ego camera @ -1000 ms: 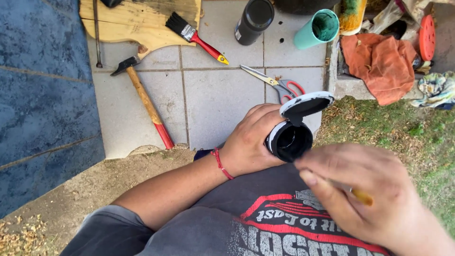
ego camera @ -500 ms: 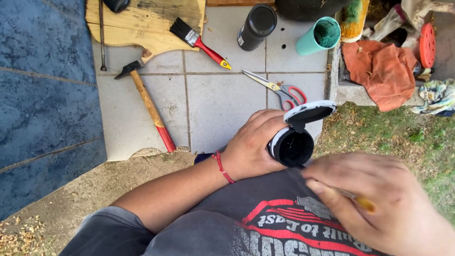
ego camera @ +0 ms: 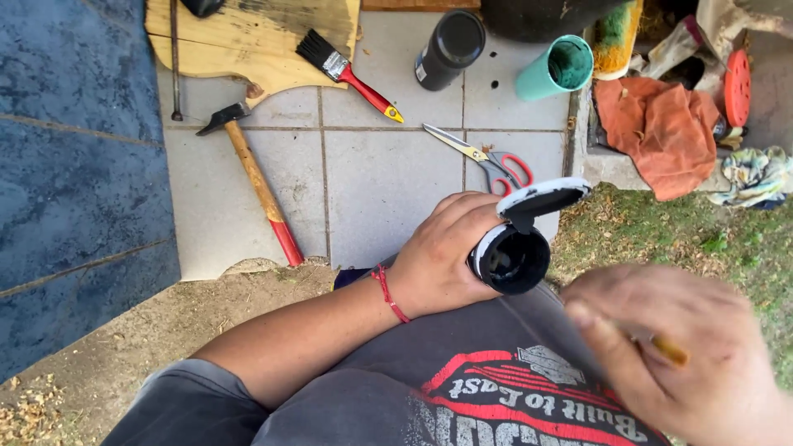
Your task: Painting a black wooden chair made from pallets using a paintbrush and black paint in an outdoor setting.
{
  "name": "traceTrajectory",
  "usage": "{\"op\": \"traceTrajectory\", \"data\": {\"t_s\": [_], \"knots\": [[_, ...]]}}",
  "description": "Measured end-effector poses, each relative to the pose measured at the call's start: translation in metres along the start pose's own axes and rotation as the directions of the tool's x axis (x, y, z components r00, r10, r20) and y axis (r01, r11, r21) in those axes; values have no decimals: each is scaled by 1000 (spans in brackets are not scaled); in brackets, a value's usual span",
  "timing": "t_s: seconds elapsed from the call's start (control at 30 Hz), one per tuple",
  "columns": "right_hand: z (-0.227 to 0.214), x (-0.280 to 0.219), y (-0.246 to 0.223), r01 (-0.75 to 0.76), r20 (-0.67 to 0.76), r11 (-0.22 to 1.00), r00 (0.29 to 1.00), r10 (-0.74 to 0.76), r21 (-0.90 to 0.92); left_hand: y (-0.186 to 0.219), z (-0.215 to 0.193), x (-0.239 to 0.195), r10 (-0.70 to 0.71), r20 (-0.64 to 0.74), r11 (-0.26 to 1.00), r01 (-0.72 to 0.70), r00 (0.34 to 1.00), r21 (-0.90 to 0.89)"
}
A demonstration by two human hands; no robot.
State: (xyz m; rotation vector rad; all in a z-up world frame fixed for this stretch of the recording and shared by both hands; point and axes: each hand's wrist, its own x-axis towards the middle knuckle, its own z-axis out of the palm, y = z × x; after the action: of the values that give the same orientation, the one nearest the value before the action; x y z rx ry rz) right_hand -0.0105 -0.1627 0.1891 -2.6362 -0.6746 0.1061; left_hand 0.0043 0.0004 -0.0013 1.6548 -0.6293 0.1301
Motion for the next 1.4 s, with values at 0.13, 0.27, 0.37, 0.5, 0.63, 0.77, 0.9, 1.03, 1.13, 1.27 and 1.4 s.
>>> {"op": "traceTrajectory", "data": {"t_s": [0.13, 0.27, 0.37, 0.5, 0.63, 0.77, 0.9, 1.03, 1.13, 1.27, 1.4], "knots": [[6, 3, -6, 8, 26, 978, 1000, -14, 208, 0, 1, -4, -14, -5, 1000, 14, 1000, 5], [2, -2, 0, 19, 27, 991, 999, -23, 135, -1, -2, -5, -9, -7, 1000, 9, 1000, -1], [9, 10, -10, 166, 5, 958, 985, -172, 233, -1, -4, -4, 16, -1, 1000, -16, 1000, -11], [5, 1, -1, 143, -69, 989, 988, -141, 27, 1, -5, -3, 11, -25, 1000, -10, 1000, 14], [13, 2, -8, 136, -12, 972, 991, -136, 191, 3, -5, -7, 7, -10, 1000, -7, 1000, -14], [12, 7, -14, 21, -115, 991, 993, -6, 131, 4, -11, -10, 7, -1, 1000, -7, 1000, -19], [23, -4, -11, 62, -87, 994, 995, -55, 87, 0, -17, -19, -5, -25, 1000, 5, 1000, 10], [35, -5, -7, 56, -88, 990, 995, -45, 131, 5, -28, -16, -67, -35, 997, 68, 997, 36], [39, -2, -10, -2, -100, 993, 995, 14, 119, 9, -34, -15, -71, -39, 997, 72, 997, 33], [44, -3, -12, -109, -70, 991, 991, 115, 83, 13, -37, -14, -104, -57, 994, 105, 993, 6], [43, -3, -15, -106, -23, 992, 994, 108, 68, 11, -41, -19, -121, -80, 992, 124, 989, 30]]}}
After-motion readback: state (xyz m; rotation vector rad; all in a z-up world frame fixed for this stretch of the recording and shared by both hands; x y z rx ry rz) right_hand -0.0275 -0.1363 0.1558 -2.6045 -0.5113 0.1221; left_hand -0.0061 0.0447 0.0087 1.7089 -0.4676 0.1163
